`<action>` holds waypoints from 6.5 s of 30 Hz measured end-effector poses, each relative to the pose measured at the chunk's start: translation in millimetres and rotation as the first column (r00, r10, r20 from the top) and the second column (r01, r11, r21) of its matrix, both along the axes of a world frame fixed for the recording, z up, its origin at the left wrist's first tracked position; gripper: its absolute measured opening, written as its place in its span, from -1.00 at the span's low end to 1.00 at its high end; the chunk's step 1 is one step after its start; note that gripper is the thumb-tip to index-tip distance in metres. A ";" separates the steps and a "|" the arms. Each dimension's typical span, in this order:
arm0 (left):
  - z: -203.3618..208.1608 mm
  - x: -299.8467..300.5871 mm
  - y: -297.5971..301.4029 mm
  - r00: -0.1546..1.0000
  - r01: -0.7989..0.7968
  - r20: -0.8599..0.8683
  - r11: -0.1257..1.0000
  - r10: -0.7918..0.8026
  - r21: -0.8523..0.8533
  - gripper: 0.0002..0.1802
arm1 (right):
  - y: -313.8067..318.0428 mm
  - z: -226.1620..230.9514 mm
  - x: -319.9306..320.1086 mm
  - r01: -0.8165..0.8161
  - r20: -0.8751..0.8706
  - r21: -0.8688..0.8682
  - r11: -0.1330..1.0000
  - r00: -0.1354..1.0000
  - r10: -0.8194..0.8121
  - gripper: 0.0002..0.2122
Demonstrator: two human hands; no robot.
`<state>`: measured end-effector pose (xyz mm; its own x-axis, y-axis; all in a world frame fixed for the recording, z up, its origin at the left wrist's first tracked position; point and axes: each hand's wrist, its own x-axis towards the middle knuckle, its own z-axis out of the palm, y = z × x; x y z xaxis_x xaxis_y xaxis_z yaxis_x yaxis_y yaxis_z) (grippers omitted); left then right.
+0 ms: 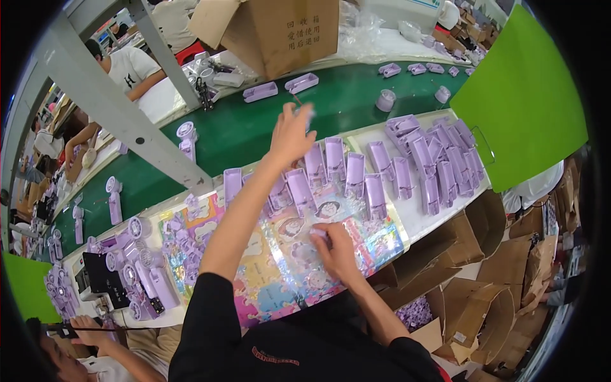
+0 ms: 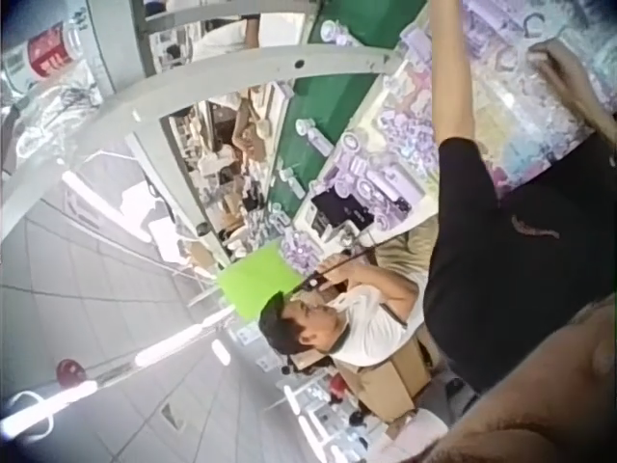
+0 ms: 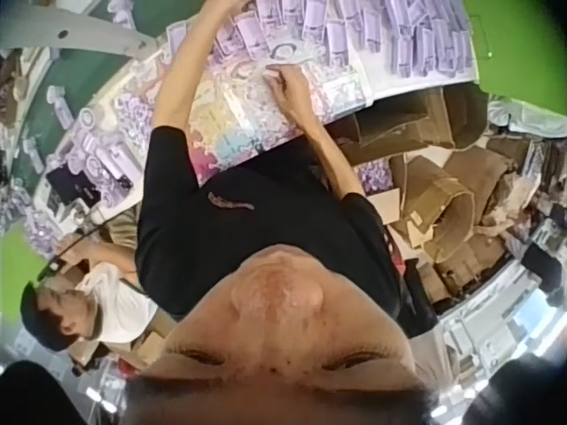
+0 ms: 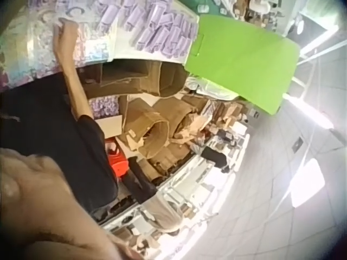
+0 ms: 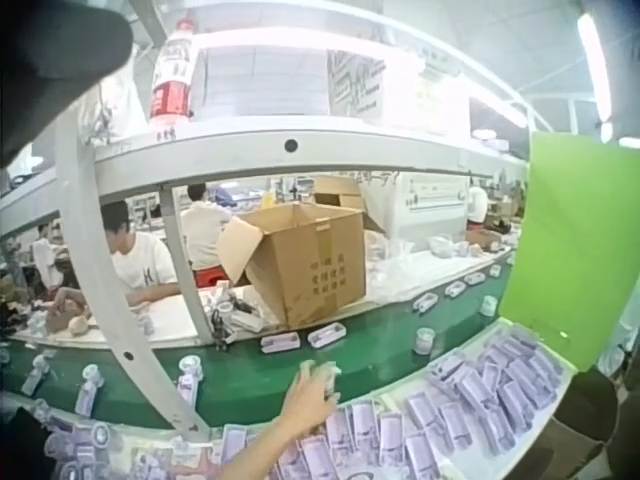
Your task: The person assembles handheld mini fans by hand on a production line, combining fan housings, fan blades, motors, and plastic parts.
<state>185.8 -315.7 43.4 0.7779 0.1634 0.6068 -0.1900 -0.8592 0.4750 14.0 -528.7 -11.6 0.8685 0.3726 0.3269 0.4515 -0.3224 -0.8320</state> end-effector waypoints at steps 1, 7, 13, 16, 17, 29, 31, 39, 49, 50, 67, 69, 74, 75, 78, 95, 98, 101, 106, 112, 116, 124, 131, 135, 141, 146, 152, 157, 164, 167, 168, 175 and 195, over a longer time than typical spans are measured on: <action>-10.7 21.5 4.8 1.000 0.004 0.010 1.000 -0.004 -0.005 -0.59 | 1.4 -0.4 2.1 -0.019 -0.001 0.003 1.000 1.000 0.019 -0.81; -48.7 62.8 41.3 0.939 0.057 -0.332 0.991 -0.094 -0.121 -0.56 | 3.7 5.2 2.2 0.046 -0.053 0.074 0.996 0.998 -0.042 -0.81; 15.4 -34.9 7.6 0.992 0.023 -0.032 0.426 -0.123 -0.904 -0.71 | -6.4 -4.2 4.0 0.150 -0.161 0.041 0.988 0.977 -0.141 -0.65; 27.4 -117.9 2.8 0.987 0.080 0.049 0.200 -0.155 -0.976 -0.67 | -9.3 -4.8 0.7 0.227 -0.255 0.111 0.967 0.947 -0.194 -0.71; 27.6 -146.2 -2.3 0.977 0.136 0.103 0.169 -0.189 -0.976 -0.58 | -11.0 -5.6 0.4 0.259 -0.326 0.114 0.959 0.922 -0.211 -0.72; -16.4 -292.5 -50.0 0.966 0.006 0.016 -0.039 -0.257 -0.999 -0.50 | 40.8 58.0 -45.5 0.017 -0.586 0.497 0.868 0.744 0.321 -0.75; -24.6 -297.9 -49.7 0.961 0.038 0.026 0.037 -0.275 -0.999 -0.46 | 45.1 43.2 -46.7 0.060 -0.586 0.567 0.821 0.731 0.351 -0.75; -31.7 -311.0 -44.2 0.963 -0.098 -0.124 0.117 -0.238 -0.988 -0.65 | 34.0 44.5 -51.6 -0.178 -0.519 0.319 0.931 0.789 0.329 -0.81; -43.5 -312.8 -51.7 0.986 0.102 0.070 0.213 -0.152 -0.972 -0.91 | 19.7 50.2 -48.6 -0.267 -0.630 0.333 0.904 0.650 0.424 -0.80; -42.5 -311.9 -52.4 0.986 0.105 0.074 0.216 -0.147 -0.971 -0.91 | 18.3 51.9 -50.5 -0.280 -0.584 0.303 0.911 0.700 0.410 -0.81; 14.9 -56.1 54.3 0.983 -0.137 -0.113 0.989 0.144 0.061 -0.75 | -48.2 -11.3 27.5 0.224 -0.398 0.275 0.935 0.912 -0.101 -0.81; 5.7 -15.7 102.8 0.959 -0.236 -0.090 0.933 0.269 0.272 -0.68 | -41.9 -8.2 22.8 0.242 -0.372 0.241 0.940 0.918 -0.141 -0.81; -37.4 46.7 199.8 0.810 -0.283 -0.289 0.772 0.511 0.569 -0.22 | -34.4 -6.1 16.2 0.205 -0.254 0.062 0.977 0.950 -0.184 -0.81; -37.7 57.8 206.5 0.779 -0.262 -0.359 0.787 0.514 0.558 -0.19 | -35.3 -4.2 16.6 0.203 -0.255 0.046 0.978 0.949 -0.185 -0.81; -40.9 72.5 214.9 0.653 -0.175 -0.494 0.749 0.574 0.639 -0.30 | -38.2 -7.4 11.7 0.199 -0.282 0.086 0.976 0.945 -0.168 -0.81; -29.5 159.5 118.3 0.802 0.058 -0.526 0.841 0.282 0.538 -0.75 | -31.9 2.5 23.4 0.101 -0.162 0.048 0.994 0.982 -0.092 -0.76; -18.8 145.5 112.3 0.807 0.037 -0.530 0.873 0.261 0.486 -0.74 | -33.0 4.6 22.2 0.113 -0.191 0.045 0.993 0.976 -0.102 -0.76; 23.2 88.8 99.6 0.829 0.036 -0.524 0.916 0.196 0.399 -0.75 | -32.2 6.7 21.3 0.106 -0.206 0.052 0.993 0.974 -0.093 -0.78; 70.9 -39.2 61.4 0.831 0.023 -0.540 0.962 0.132 0.270 -0.76 | -38.6 3.7 20.1 0.116 -0.236 0.054 0.992 0.967 -0.100 -0.79; 44.7 -138.6 47.0 0.777 -0.203 -0.530 0.932 0.340 0.301 -0.69 | -33.7 9.4 15.8 0.132 -0.228 -0.012 0.991 0.965 -0.131 -0.80; 28.9 -152.8 47.2 0.787 -0.197 -0.512 0.926 0.345 0.320 -0.55 | -32.5 6.0 16.6 0.154 -0.028 -0.024 0.988 0.988 -0.155 -0.75; 21.6 -161.8 52.4 0.868 -0.185 -0.429 0.965 0.250 0.187 -0.70 | -21.1 17.9 -42.6 0.211 0.331 -0.226 0.951 0.935 -0.129 -0.37; 31.0 -155.7 61.2 0.835 -0.200 -0.491 0.969 0.247 0.147 -0.77 | -18.9 16.1 -39.7 0.165 0.276 -0.229 0.959 0.956 -0.098 -0.43; 31.7 -152.5 90.1 0.877 -0.151 -0.434 0.976 0.205 0.157 -0.71 | -25.3 43.9 -43.7 0.035 0.140 -0.305 0.952 0.990 0.008 -0.48; 20.7 -162.9 115.7 0.866 0.141 -0.500 0.971 -0.027 0.192 -0.45 | -39.3 62.3 -57.1 -0.088 -0.058 -0.445 0.891 0.996 0.069 -0.53; 30.8 -163.5 113.4 0.830 0.033 -0.558 0.996 0.016 0.077 -0.66 | -42.4 53.0 -58.6 -0.157 0.024 -0.479 0.864 0.981 0.192 -0.53; 20.9 -178.5 116.1 0.891 0.055 -0.453 0.993 -0.004 0.101 -0.90 | -39.8 52.4 -55.7 -0.198 -0.021 -0.350 0.915 0.979 0.204 -0.51; 27.8 -201.5 113.4 0.903 0.050 -0.428 0.975 0.049 0.217 -0.88 | -42.4 60.7 -58.4 -0.183 -0.034 -0.455 0.871 0.981 0.188 -0.49; 40.3 -262.4 49.7 0.919 -0.015 -0.385 0.983 0.085 0.183 -0.78 | -63.1 56.2 -45.6 -0.145 -0.016 -0.411 0.900 0.988 0.152 -0.56; 15.7 -278.2 22.9 0.902 -0.036 -0.413 0.975 0.125 0.217 -0.66 | -70.9 62.9 -36.4 -0.134 -0.025 -0.458 0.879 0.990 0.138 -0.57; 7.5 -282.5 18.3 0.887 -0.051 -0.436 0.972 0.150 0.231 -0.62 | -71.9 64.3 -35.5 -0.130 -0.026 -0.458 0.880 0.991 0.132 -0.57; 25.9 -297.4 -8.4 0.884 0.209 -0.452 0.964 -0.116 0.162 -0.24 | -64.4 62.0 -38.7 -0.141 -0.048 -0.388 0.911 0.990 0.133 -0.59; -5.4 -278.7 -14.9 0.641 0.224 -0.581 0.847 -0.501 -0.483 -0.25 | -26.0 71.7 -31.5 -0.320 0.185 -0.356 0.878 0.897 0.402 -0.41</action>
